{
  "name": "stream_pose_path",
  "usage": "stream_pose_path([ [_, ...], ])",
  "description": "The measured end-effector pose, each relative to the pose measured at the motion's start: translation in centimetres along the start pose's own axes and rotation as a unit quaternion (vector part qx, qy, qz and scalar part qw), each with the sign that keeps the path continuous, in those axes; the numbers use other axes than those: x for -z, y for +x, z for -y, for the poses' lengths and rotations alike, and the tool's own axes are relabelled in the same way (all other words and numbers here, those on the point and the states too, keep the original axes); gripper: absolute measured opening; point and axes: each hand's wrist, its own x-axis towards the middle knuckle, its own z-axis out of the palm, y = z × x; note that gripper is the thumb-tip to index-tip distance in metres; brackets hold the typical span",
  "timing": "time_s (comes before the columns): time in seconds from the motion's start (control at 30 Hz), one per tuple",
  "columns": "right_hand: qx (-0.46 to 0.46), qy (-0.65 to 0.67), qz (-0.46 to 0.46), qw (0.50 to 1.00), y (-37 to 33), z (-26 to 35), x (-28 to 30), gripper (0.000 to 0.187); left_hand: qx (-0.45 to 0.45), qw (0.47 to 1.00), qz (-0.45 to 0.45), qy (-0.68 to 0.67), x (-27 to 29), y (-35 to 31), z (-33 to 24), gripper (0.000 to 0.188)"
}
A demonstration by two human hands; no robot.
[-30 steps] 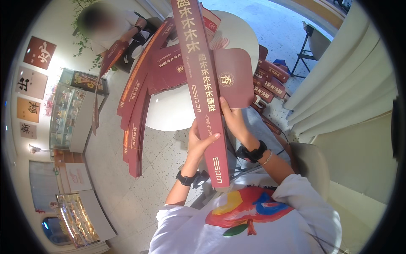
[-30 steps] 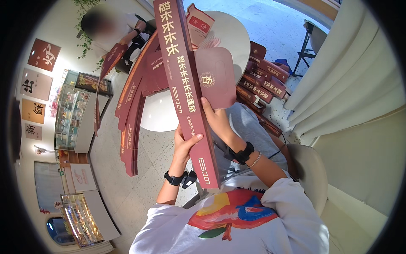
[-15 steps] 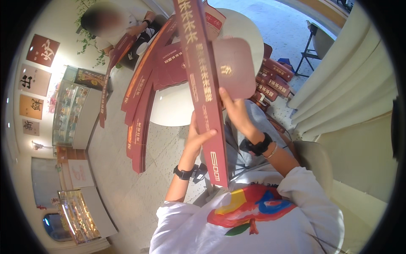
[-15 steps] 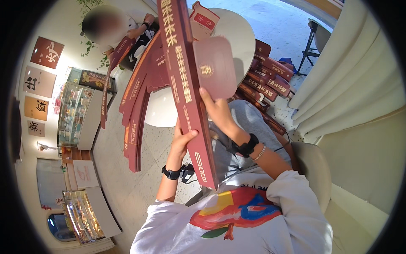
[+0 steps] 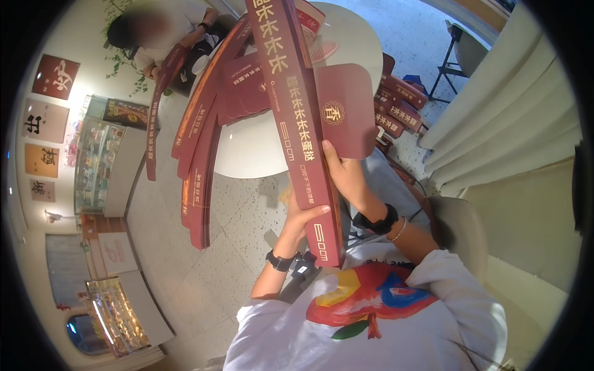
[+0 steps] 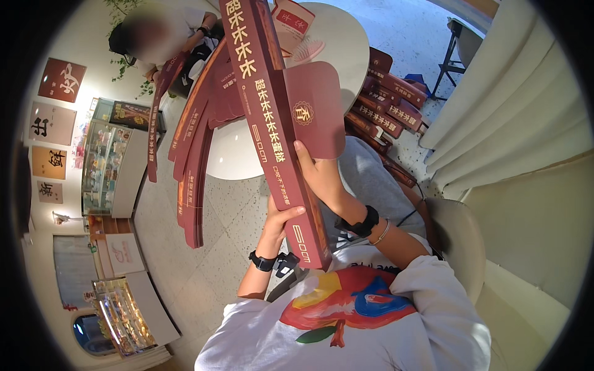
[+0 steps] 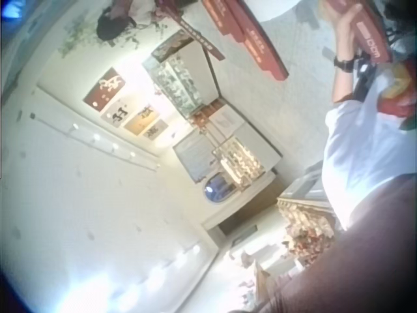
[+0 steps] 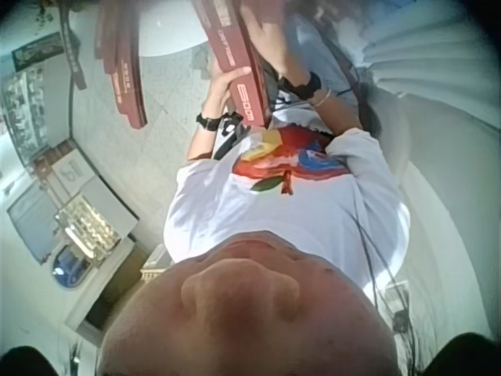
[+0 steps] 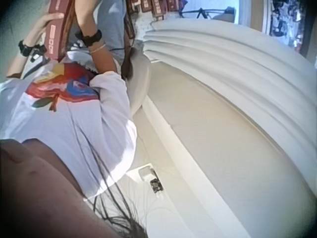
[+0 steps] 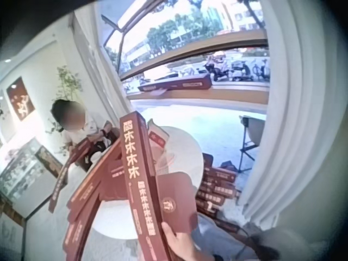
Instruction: The person assembles long, flat, maroon-colored cardboard boxes by folding flaps and tucking tabs to form the structure. They handle the boxes one at a time, folding and closing them before placing them on a stack.
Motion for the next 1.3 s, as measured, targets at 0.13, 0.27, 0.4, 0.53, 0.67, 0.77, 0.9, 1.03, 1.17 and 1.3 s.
stream_pose_path([
  [0.13, 0.108, -0.031, -0.053, 0.992, -2.7, -1.4, -1.7, 0.029, 0.020, 0.999, -0.013, -0.047, 1.2, 0.6, -1.6, 0.069],
  [0.27, 0.052, 0.023, 0.027, 0.998, -0.7, 0.8, -0.5, 0.026, 0.004, 1.000, -0.027, 0.003, 1.2, 0.9, -3.3, 0.069],
  [0.4, 0.113, -0.041, 0.070, 0.990, 1.1, 4.2, -1.0, 0.032, -0.045, 0.993, 0.009, -0.112, 1.7, 2.3, -4.1, 0.071],
  [0.53, 0.311, -0.167, 0.246, 0.903, 0.1, 9.0, -2.5, 0.047, -0.102, 0.965, 0.090, -0.223, 3.7, 2.6, -4.9, 0.072],
  [0.67, 0.427, -0.257, 0.279, 0.821, -3.6, 9.8, -4.4, 0.033, -0.108, 0.938, 0.124, -0.306, -1.2, 0.8, -8.6, 0.071],
  [0.77, 0.445, -0.269, 0.292, 0.803, -5.0, 9.6, -5.0, 0.028, -0.132, 0.940, 0.152, -0.276, -0.8, 0.1, -8.4, 0.070],
  [0.9, 0.471, -0.261, 0.303, 0.786, -6.2, 8.6, -5.9, 0.021, -0.147, 0.896, 0.286, -0.307, 1.5, 1.1, -6.9, 0.066],
  [1.03, 0.462, -0.266, 0.302, 0.790, -6.3, 8.7, -5.9, 0.020, -0.166, 0.895, 0.315, -0.269, 2.1, 1.5, -7.6, 0.056],
  [1.17, 0.440, -0.238, 0.309, 0.809, -6.0, 9.0, -4.9, 0.022, -0.192, 0.902, 0.317, -0.223, 3.8, 2.4, -7.6, 0.054],
  [1.3, 0.365, -0.303, 0.318, 0.821, -2.6, 10.5, -0.7, 0.066, -0.174, 0.970, 0.125, -0.114, 5.3, 4.1, -8.7, 0.094],
])
